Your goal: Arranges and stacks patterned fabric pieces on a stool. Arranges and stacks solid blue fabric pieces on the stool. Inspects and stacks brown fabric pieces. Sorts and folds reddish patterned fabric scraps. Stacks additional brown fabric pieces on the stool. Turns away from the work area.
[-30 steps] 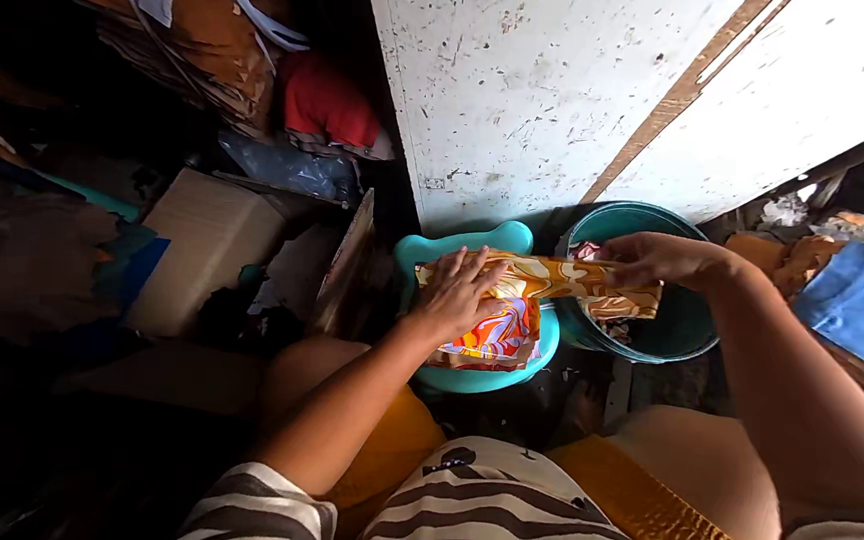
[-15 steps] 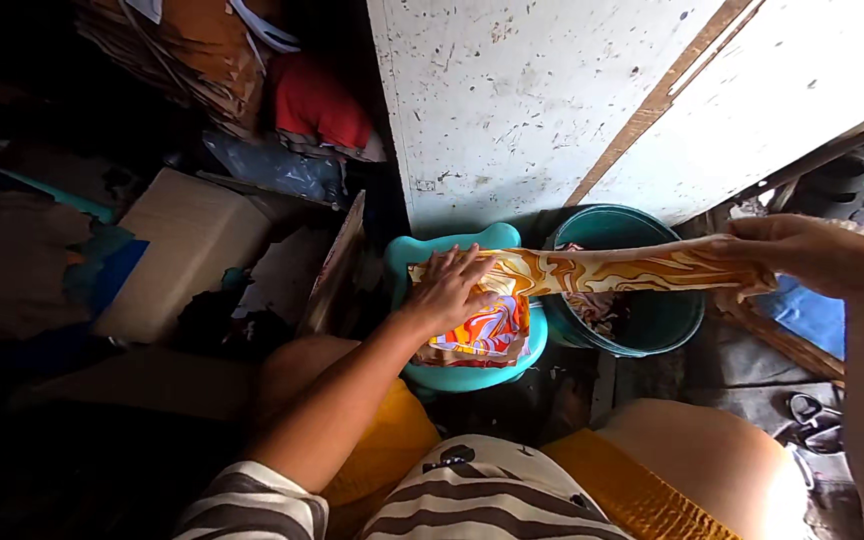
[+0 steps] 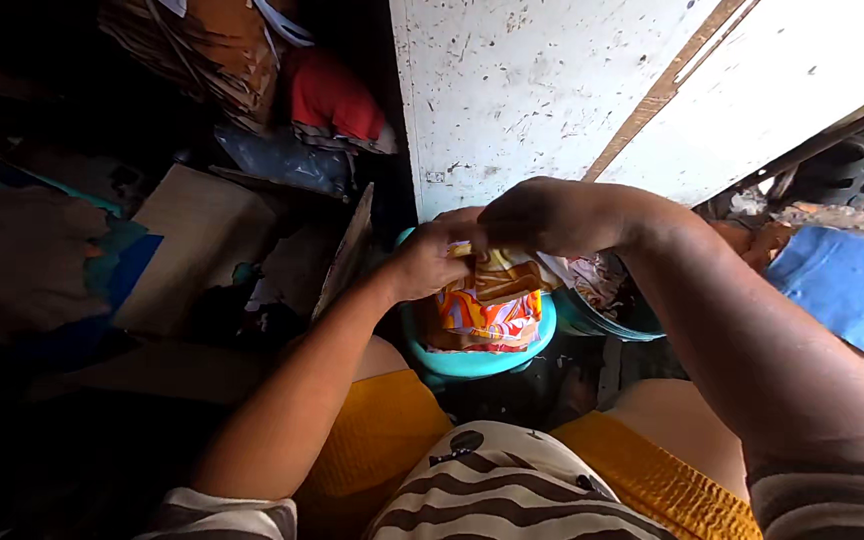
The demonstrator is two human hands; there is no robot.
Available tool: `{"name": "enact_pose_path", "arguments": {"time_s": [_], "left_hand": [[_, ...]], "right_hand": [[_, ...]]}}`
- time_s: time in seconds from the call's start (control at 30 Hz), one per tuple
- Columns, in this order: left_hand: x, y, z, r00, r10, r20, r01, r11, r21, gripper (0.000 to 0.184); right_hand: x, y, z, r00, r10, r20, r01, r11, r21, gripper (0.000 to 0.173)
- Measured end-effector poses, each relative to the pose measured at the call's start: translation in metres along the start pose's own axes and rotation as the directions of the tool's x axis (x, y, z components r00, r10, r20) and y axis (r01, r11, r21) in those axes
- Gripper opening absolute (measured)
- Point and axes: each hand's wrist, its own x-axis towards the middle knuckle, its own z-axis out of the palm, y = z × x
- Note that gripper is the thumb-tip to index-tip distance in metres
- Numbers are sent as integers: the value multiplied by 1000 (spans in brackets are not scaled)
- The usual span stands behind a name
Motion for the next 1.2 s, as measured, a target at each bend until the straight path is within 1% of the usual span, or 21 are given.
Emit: {"name": "enact_pose_path", "arguments": {"time_s": [0.03, 0.1, 0.13, 0.17, 0.23, 0.27, 0.3, 0.37, 0.4, 0.5, 0.6, 0.67, 0.7, 0.77, 0.83, 0.9, 0.97, 1.03, 1.13, 1.17, 1.2], "left_hand": [[-7, -3, -4, 999, -38, 13, 38, 999, 7, 30], [-20, -10, -14, 990, -133, 51, 130, 991, 43, 33], [-25, -13, -18, 985, -162, 57, 157, 984, 86, 29], [-30, -17, -23, 979, -188, 76, 176, 973, 149, 20], [-36, -24, -30, 970, -213, 115, 172, 942, 290, 26], [-38, -26, -32, 966, -226, 130, 170, 924, 343, 29], [-38, -28, -32, 960, -244, 140, 175, 908, 381, 32], [-39, -36, -27, 953, -271, 135, 182, 869, 460, 36], [-38, -39, -24, 946, -299, 128, 198, 842, 502, 36], [-37, -49, -12, 935, -343, 91, 216, 755, 619, 28], [-36, -55, -12, 927, -368, 65, 248, 736, 630, 24], [-36, -55, -14, 921, -386, 54, 279, 748, 602, 24], [-36, -55, -14, 921, -387, 45, 289, 757, 585, 24], [-37, -54, -11, 928, -369, 41, 283, 775, 565, 20], [-36, -54, -7, 941, -337, 44, 261, 798, 543, 18], [-36, -56, -5, 948, -316, 28, 259, 821, 509, 23], [-38, -57, -5, 938, -347, 6, 300, 818, 490, 28], [-40, -60, -6, 931, -364, -1, 313, 798, 516, 30], [-40, -59, -6, 929, -369, -5, 307, 766, 565, 28], [-40, -58, -7, 928, -373, -18, 315, 754, 577, 27], [-41, -59, -7, 930, -364, -43, 318, 746, 585, 25]], "right_hand": [[5, 1, 4, 999, -41, 17, 42, 999, -35, 25], [6, 7, 9, 999, -49, 7, 49, 994, -95, 6], [5, 12, 13, 1000, -19, -17, 17, 993, -116, 5], [3, 18, 17, 999, 22, -38, -27, 990, -136, 5], [-1, 36, 28, 996, 65, -60, -71, 991, -114, 8], [-3, 48, 34, 995, 83, -53, -86, 995, -45, 12], [-5, 61, 42, 994, 104, -43, -101, 992, 69, 17], [-9, 87, 64, 982, 184, -33, -168, 944, 284, 23], [-9, 101, 77, 972, 228, -64, -196, 927, 319, 23], [-5, 132, 104, 916, 362, -172, -314, 915, 255, 18], [-9, 144, 113, 863, 430, -265, -381, 898, 219, 24], [-15, 144, 112, 835, 466, -295, -401, 880, 256, 27], [-17, 145, 111, 823, 480, -303, -394, 867, 305, 27], [-20, 148, 112, 811, 499, -306, -345, 829, 439, 24], [-20, 149, 113, 797, 518, -310, -305, 788, 534, 21], [-20, 152, 116, 791, 519, -324, -249, 757, 604, 23], [-20, 158, 121, 813, 482, -326, -168, 731, 662, 28], [-18, 163, 125, 824, 454, -339, -130, 734, 666, 35], [-17, 163, 124, 815, 459, -354, -144, 752, 643, 32], [-17, 163, 124, 803, 459, -379, -166, 784, 598, 30], [-17, 163, 125, 778, 455, -433, -201, 833, 515, 29]]}}
